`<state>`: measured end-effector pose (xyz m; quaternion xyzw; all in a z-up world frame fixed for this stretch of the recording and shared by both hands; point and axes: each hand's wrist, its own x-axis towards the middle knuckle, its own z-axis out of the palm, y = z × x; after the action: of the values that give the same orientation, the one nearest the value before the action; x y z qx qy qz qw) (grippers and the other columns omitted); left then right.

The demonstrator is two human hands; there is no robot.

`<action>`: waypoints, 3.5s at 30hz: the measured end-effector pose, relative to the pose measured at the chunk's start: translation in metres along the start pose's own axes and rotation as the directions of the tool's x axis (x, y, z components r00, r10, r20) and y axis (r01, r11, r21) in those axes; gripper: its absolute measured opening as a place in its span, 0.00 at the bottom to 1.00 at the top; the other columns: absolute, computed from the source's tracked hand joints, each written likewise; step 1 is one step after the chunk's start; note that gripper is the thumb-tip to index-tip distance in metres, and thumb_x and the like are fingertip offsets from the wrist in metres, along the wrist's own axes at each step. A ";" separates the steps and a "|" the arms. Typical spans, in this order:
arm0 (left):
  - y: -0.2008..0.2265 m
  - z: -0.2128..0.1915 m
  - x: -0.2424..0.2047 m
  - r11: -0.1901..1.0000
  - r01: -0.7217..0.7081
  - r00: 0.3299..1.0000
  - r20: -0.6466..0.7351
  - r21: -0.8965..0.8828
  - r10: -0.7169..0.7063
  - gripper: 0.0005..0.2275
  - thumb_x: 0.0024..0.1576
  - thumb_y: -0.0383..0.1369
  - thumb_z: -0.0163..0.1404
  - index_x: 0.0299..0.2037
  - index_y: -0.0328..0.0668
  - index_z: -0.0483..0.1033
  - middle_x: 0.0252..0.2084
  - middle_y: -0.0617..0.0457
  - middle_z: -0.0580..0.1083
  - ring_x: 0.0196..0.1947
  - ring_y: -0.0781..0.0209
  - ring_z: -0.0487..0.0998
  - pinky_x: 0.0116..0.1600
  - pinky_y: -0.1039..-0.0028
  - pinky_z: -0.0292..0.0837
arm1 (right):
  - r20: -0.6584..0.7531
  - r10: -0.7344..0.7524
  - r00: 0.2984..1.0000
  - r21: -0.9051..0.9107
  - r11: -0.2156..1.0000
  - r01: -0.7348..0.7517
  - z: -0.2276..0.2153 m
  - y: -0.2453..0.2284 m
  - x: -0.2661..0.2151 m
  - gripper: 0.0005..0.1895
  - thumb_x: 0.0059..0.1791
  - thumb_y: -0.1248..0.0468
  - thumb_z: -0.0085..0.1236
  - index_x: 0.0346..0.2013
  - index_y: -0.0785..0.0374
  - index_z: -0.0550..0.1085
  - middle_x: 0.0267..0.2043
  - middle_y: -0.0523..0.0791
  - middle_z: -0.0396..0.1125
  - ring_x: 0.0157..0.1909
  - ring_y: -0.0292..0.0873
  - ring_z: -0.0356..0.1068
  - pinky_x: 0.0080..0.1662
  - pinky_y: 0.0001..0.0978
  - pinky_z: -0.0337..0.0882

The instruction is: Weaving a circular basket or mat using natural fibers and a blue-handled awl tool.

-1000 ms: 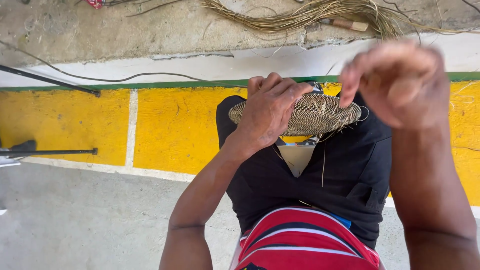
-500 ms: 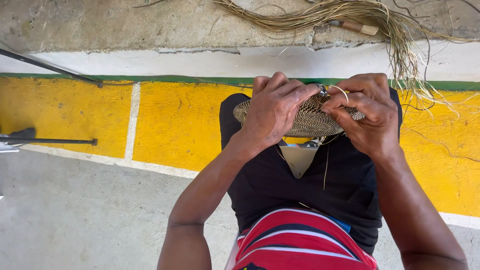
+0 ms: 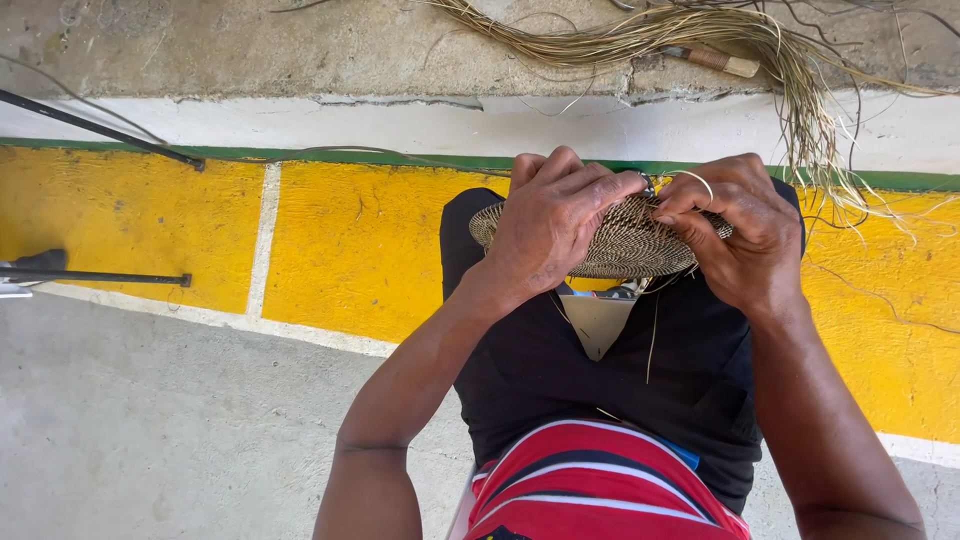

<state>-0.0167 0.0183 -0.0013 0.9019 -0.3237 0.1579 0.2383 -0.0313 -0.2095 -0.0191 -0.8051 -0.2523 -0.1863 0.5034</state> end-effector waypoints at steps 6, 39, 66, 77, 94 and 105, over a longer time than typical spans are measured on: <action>0.002 -0.003 0.002 1.000 0.005 1.000 -0.012 -0.021 -0.005 0.15 0.62 0.29 0.55 0.59 0.55 0.76 0.45 0.64 0.80 0.45 0.65 0.72 0.55 0.68 0.57 | -0.019 -0.060 0.998 -0.102 0.993 0.058 0.007 -0.003 0.000 0.12 0.49 0.73 0.71 0.44 0.58 0.78 0.46 0.42 0.73 0.50 0.41 0.71 0.52 0.34 0.71; 0.011 -0.013 -0.005 0.993 0.065 0.994 -0.081 -0.093 -0.073 0.10 0.64 0.32 0.56 0.54 0.52 0.75 0.46 0.61 0.72 0.50 0.60 0.71 0.56 0.66 0.60 | 0.441 0.334 0.833 0.326 0.805 -0.495 0.002 0.037 0.074 0.13 0.52 0.62 0.54 0.50 0.58 0.76 0.37 0.39 0.75 0.33 0.33 0.73 0.42 0.28 0.79; -0.001 -0.017 0.003 0.998 0.022 1.000 0.011 -0.067 -0.021 0.07 0.64 0.31 0.53 0.50 0.53 0.77 0.43 0.64 0.74 0.46 0.64 0.71 0.56 0.66 0.58 | 0.077 0.104 0.992 0.453 0.882 -0.128 -0.011 0.012 0.073 0.07 0.60 0.67 0.56 0.38 0.66 0.76 0.34 0.46 0.72 0.33 0.37 0.74 0.35 0.31 0.76; -0.002 -0.010 -0.003 0.993 0.012 1.000 -0.011 -0.118 -0.014 0.17 0.59 0.25 0.55 0.56 0.57 0.79 0.41 0.65 0.73 0.46 0.65 0.70 0.55 0.68 0.58 | 0.170 0.022 0.985 -0.040 0.999 -0.015 -0.024 -0.046 0.012 0.16 0.44 0.71 0.67 0.45 0.62 0.75 0.43 0.44 0.75 0.48 0.42 0.73 0.50 0.33 0.72; -0.008 -0.007 -0.008 0.989 -0.035 0.998 -0.049 -0.144 0.028 0.16 0.60 0.26 0.53 0.55 0.60 0.79 0.40 0.66 0.73 0.45 0.65 0.68 0.56 0.69 0.58 | -0.010 -0.018 1.000 0.176 0.984 0.020 0.007 -0.006 -0.011 0.10 0.56 0.74 0.64 0.47 0.62 0.71 0.49 0.44 0.72 0.51 0.39 0.73 0.53 0.29 0.75; 0.005 -0.002 -0.010 0.995 -0.025 0.995 -0.102 -0.092 0.016 0.12 0.62 0.31 0.54 0.55 0.57 0.78 0.39 0.65 0.75 0.45 0.64 0.69 0.56 0.67 0.59 | -0.047 -0.194 0.980 -0.279 0.945 0.173 0.017 -0.010 -0.014 0.14 0.49 0.75 0.71 0.44 0.60 0.76 0.48 0.46 0.71 0.49 0.42 0.71 0.49 0.33 0.73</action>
<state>-0.0277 0.0212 -0.0031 0.8774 -0.3275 0.1905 0.2944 -0.0474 -0.1937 -0.0264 -0.8324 -0.2794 -0.2948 0.3770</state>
